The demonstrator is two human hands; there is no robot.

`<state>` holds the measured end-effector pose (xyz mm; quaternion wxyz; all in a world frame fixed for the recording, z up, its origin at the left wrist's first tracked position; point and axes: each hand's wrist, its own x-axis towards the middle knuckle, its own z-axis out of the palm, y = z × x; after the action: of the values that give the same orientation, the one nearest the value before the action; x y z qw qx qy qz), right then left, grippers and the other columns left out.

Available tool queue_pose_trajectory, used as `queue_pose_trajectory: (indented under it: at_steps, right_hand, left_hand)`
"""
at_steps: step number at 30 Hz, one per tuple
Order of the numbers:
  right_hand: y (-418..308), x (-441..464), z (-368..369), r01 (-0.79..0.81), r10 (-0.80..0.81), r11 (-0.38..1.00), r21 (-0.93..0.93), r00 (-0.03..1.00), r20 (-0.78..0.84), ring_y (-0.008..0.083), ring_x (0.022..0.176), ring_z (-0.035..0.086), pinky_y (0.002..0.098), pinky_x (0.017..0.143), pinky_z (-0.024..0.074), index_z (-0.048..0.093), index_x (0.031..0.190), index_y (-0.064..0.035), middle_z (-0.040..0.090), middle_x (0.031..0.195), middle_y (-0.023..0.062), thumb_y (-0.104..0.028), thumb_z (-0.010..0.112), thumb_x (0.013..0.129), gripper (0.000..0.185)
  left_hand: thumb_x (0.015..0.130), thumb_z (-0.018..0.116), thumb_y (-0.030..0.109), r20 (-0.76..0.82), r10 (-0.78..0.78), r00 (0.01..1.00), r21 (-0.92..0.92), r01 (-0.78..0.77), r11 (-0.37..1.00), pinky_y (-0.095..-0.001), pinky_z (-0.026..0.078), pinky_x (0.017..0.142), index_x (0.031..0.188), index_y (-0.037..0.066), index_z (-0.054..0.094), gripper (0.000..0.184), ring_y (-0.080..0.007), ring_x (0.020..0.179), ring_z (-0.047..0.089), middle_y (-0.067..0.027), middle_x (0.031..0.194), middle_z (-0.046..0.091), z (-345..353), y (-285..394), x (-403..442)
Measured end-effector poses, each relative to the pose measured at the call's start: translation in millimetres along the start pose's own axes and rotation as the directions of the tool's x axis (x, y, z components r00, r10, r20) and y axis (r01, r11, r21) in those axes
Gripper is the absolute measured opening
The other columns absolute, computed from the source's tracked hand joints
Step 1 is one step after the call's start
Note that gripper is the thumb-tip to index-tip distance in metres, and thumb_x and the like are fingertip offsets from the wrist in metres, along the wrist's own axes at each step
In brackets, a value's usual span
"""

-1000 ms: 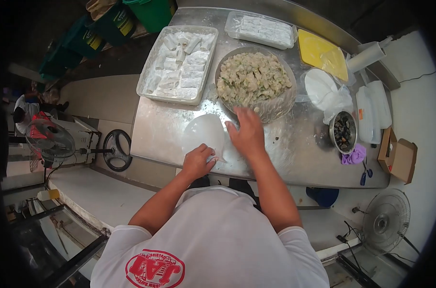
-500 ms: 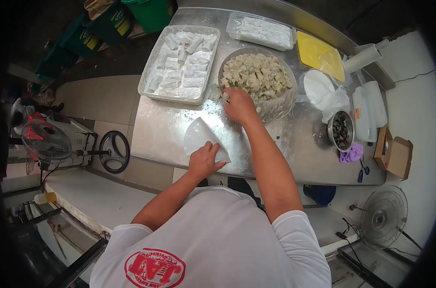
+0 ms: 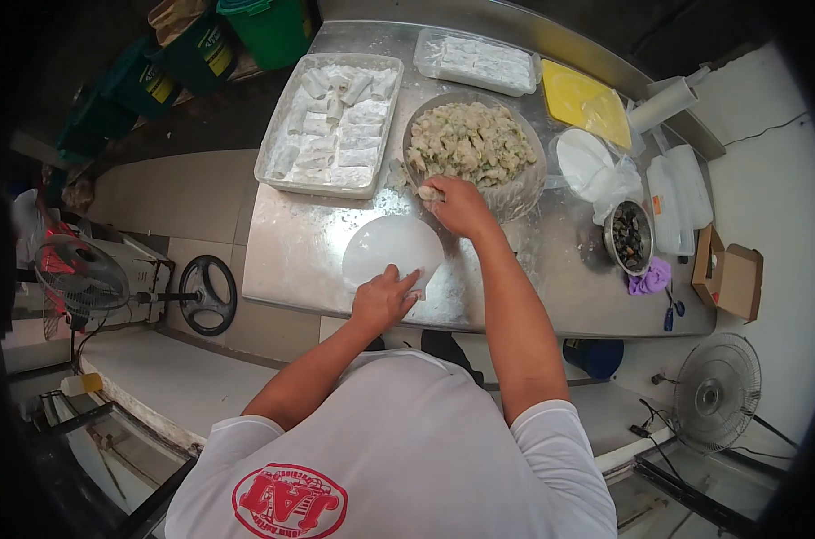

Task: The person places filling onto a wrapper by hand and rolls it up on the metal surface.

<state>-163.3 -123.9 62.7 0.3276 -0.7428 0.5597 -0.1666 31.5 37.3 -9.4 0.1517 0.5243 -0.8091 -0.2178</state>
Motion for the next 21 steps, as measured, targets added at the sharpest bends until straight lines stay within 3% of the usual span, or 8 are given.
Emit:
queue_pose_trajectory:
  at_steps: [5, 7, 10, 13, 15, 16, 17, 21]
  right_hand:
    - [-1.8, -25.7, -10.3, -0.061, 0.058, 0.980, 0.188, 0.998, 0.019, 0.0220, 0.097, 0.067, 0.0315, 0.085, 0.0513, 0.066, 0.110, -0.0039, 0.068, 0.103, 0.0088, -0.001, 0.073, 0.082, 0.029]
    - [-10.0, -45.1, -2.4, -0.024, 0.051, 0.778, 0.628, 0.998, -0.024, 0.0114, 0.098, 0.062, 0.0280, 0.087, 0.0510, 0.065, 0.109, -0.0050, 0.066, 0.102, 0.0019, 0.003, 0.073, 0.082, 0.029]
    - [-33.6, -79.5, 26.0, -0.074, 0.062, 0.576, 0.814, 0.997, 0.047, 0.0105, 0.096, 0.062, 0.0265, 0.087, 0.0509, 0.063, 0.113, -0.0042, 0.066, 0.104, 0.0012, 0.006, 0.070, 0.083, 0.032]
    - [-28.8, -97.7, 67.0, -0.293, 0.151, 0.578, 0.762, 0.955, 0.254, 0.0102, 0.096, 0.061, 0.0271, 0.087, 0.0509, 0.064, 0.112, -0.0036, 0.066, 0.104, 0.0015, 0.007, 0.070, 0.082, 0.033]
    - [-22.5, -101.3, 86.8, -0.344, 0.185, 0.635, 0.692, 0.937, 0.296, 0.0098, 0.097, 0.061, 0.0270, 0.088, 0.0507, 0.064, 0.113, -0.0038, 0.066, 0.104, 0.0012, 0.008, 0.069, 0.082, 0.033]
    - [-16.2, -103.4, 96.5, -0.388, 0.222, 0.692, 0.609, 0.917, 0.333, 0.0095, 0.097, 0.061, 0.0270, 0.088, 0.0505, 0.064, 0.113, -0.0040, 0.065, 0.104, 0.0008, 0.008, 0.069, 0.082, 0.034]
    - [-3.8, -104.5, 110.5, -0.310, 0.199, 0.831, 0.462, 0.941, 0.274, 0.0218, 0.095, 0.068, 0.0323, 0.088, 0.0532, 0.063, 0.115, -0.0011, 0.070, 0.105, 0.0103, 0.008, 0.067, 0.078, 0.038]
    - [-12.8, -113.0, 107.6, -0.058, 0.018, 0.939, 0.339, 0.993, 0.120, 0.0318, 0.105, 0.067, 0.0382, 0.093, 0.0520, 0.062, 0.117, -0.0005, 0.069, 0.111, 0.0166, 0.005, 0.067, 0.078, 0.039]
  left_hand:
    - [0.087, 0.071, 0.048, -0.004, -0.063, 0.998, 0.020, 0.063, 0.998, -0.0438, 0.057, 0.062, 0.135, 0.017, 0.057, 0.058, -0.0301, 0.076, 0.069, -0.0115, 0.100, 0.057, -1.6, 2.1, 3.0]
    - [0.085, 0.073, 0.051, 0.018, -0.106, 0.994, 0.000, 0.106, 0.994, -0.0441, 0.058, 0.064, 0.133, 0.013, 0.057, 0.064, -0.0303, 0.079, 0.070, -0.0121, 0.102, 0.058, -0.5, 1.7, 2.1]
    - [0.081, 0.074, 0.055, 0.016, -0.127, 0.992, -0.018, 0.127, 0.992, -0.0451, 0.058, 0.065, 0.126, 0.007, 0.057, 0.068, -0.0321, 0.079, 0.070, -0.0121, 0.103, 0.059, -1.8, 0.2, 3.2]
    - [0.080, 0.081, 0.044, 0.099, -0.127, 0.987, -0.123, 0.139, 0.983, -0.0440, 0.058, 0.074, 0.125, 0.004, 0.055, 0.065, -0.0353, 0.090, 0.069, -0.0141, 0.108, 0.060, -9.3, -10.6, -0.3]
    - [0.076, 0.084, 0.021, -0.024, -0.071, 0.997, -0.447, 0.053, 0.893, -0.0440, 0.056, 0.084, 0.128, 0.004, 0.053, 0.063, -0.0378, 0.100, 0.066, -0.0168, 0.110, 0.060, -7.0, -26.8, -4.3]
    - [0.076, 0.084, 0.021, -0.019, -0.072, 0.997, -0.445, 0.057, 0.894, -0.0440, 0.056, 0.084, 0.128, 0.004, 0.053, 0.063, -0.0378, 0.100, 0.066, -0.0168, 0.110, 0.060, -8.8, -30.8, -5.5]
    - [0.075, 0.083, 0.013, -0.030, -0.070, 0.997, -0.523, 0.044, 0.851, -0.0440, 0.053, 0.089, 0.130, 0.003, 0.053, 0.063, -0.0385, 0.106, 0.063, -0.0181, 0.112, 0.060, -10.5, -34.4, -6.0]
    - [0.076, 0.079, 0.005, 0.042, 0.009, 0.999, -0.509, 0.014, 0.861, -0.0426, 0.051, 0.096, 0.133, 0.002, 0.054, 0.063, -0.0387, 0.111, 0.061, -0.0197, 0.117, 0.060, -21.0, -45.6, -4.5]
